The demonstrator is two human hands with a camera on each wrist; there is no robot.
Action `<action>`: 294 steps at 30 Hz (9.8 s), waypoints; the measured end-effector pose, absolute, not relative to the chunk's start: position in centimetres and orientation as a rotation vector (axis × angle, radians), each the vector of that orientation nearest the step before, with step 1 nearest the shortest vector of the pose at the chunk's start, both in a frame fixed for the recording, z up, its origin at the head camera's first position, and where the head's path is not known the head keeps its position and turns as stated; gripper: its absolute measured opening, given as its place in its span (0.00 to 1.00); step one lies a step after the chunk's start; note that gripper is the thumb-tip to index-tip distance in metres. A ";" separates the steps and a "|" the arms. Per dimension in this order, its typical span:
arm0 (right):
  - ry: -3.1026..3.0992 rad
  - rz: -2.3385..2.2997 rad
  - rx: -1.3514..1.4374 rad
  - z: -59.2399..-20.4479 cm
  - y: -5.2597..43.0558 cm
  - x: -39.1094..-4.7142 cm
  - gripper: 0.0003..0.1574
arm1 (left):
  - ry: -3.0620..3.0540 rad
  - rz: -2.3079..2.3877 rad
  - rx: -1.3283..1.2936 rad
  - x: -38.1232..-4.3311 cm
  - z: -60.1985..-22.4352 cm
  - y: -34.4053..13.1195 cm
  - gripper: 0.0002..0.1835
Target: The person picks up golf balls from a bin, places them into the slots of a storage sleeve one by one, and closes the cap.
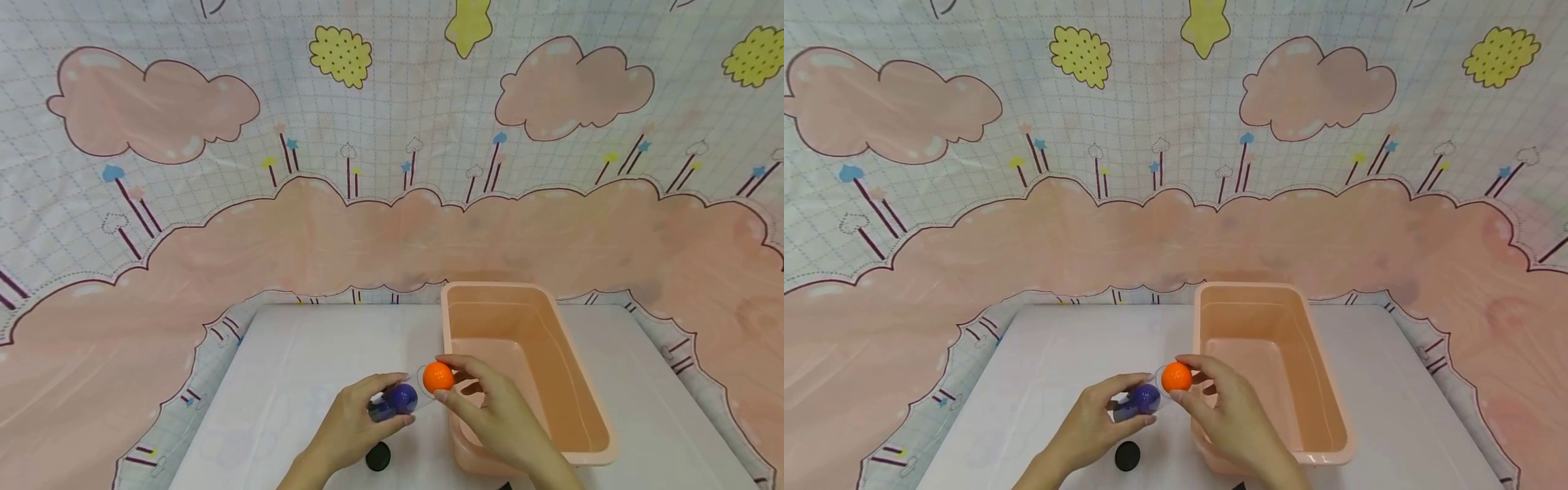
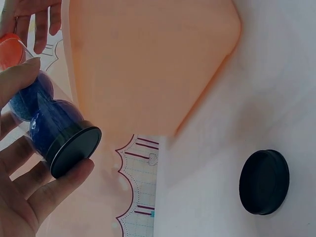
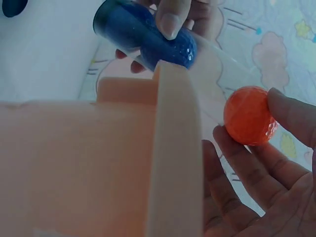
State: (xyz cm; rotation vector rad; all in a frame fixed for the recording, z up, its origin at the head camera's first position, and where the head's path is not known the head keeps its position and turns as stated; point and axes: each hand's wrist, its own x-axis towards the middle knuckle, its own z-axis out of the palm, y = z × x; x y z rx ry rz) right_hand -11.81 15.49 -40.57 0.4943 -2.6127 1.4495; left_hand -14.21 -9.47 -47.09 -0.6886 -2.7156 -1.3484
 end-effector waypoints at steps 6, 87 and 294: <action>-2.644 1.421 0.523 -41.0 15.3 -11.8 0.26 | -2.725 -1.339 -0.689 -14.0 -47.3 -9.4 0.30; -2.589 1.360 0.917 -46.8 9.0 -9.4 0.49 | -2.594 -1.499 -0.234 -12.2 -50.6 -14.8 0.31; -2.055 1.533 0.680 -51.1 5.1 -10.0 0.27 | -2.398 -1.542 -0.610 -12.7 -54.1 -12.5 0.30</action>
